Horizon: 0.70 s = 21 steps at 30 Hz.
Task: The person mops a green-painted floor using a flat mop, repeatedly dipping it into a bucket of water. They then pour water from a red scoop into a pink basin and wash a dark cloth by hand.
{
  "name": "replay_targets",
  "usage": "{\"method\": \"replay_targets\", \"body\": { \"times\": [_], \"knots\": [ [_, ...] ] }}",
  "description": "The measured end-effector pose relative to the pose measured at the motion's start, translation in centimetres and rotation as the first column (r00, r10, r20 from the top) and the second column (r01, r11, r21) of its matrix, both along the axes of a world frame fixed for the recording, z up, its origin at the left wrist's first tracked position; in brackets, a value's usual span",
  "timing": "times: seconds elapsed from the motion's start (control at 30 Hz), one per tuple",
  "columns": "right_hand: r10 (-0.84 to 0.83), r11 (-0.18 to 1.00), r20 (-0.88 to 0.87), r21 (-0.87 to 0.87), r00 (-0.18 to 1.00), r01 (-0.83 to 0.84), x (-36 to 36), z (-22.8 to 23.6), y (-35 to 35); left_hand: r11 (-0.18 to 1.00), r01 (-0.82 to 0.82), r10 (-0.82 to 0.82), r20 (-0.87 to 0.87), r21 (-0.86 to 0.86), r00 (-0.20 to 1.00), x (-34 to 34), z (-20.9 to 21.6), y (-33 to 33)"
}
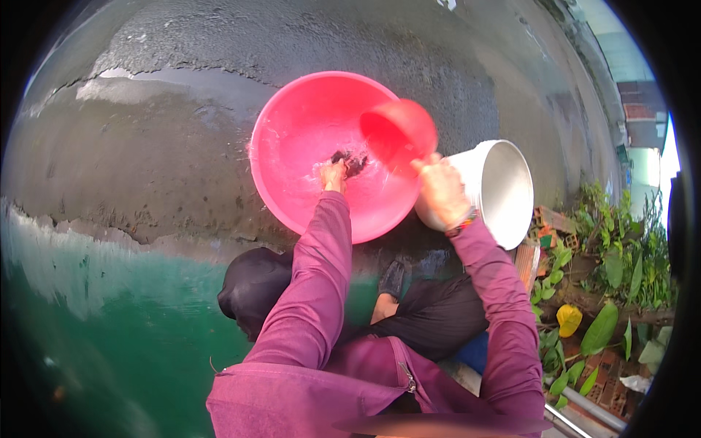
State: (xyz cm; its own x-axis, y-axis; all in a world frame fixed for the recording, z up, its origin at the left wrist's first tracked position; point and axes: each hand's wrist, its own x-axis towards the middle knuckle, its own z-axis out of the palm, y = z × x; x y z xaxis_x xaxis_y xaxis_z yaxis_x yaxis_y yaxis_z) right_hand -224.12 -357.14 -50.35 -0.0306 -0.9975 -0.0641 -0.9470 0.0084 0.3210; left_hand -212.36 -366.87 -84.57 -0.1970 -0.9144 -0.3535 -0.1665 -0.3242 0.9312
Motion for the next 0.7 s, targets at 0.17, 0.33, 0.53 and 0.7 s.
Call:
{"method": "replay_targets", "body": {
  "times": [0.17, 0.33, 0.53, 0.7],
  "knots": [
    [-0.414, 0.892, -0.05, -0.222, 0.909, 0.395, -6.4, 12.2, 5.2, 0.899, -0.082, 0.294, -0.454, 0.429, 0.841, -1.6, 9.8, -3.4],
    [-0.748, 0.655, -0.01, -0.176, 0.664, 0.735, -12.8, 15.8, 13.0, 0.815, 0.577, -0.518, 0.377, -0.053, 0.768, -2.7, 20.1, -7.5],
    [-0.746, 0.662, -0.006, 0.102, 0.666, 0.743, -21.2, 7.3, 16.0, 0.553, 0.533, -0.392, 0.365, -0.64, 0.844, -4.0, 29.1, -7.2],
    [-0.274, 0.945, 0.226, -0.117, 0.935, 0.305, -17.1, 4.8, 10.1, 0.628, 0.42, -0.502, 0.071, -0.655, 0.862, -2.8, 32.6, -7.6]
  ]
}}
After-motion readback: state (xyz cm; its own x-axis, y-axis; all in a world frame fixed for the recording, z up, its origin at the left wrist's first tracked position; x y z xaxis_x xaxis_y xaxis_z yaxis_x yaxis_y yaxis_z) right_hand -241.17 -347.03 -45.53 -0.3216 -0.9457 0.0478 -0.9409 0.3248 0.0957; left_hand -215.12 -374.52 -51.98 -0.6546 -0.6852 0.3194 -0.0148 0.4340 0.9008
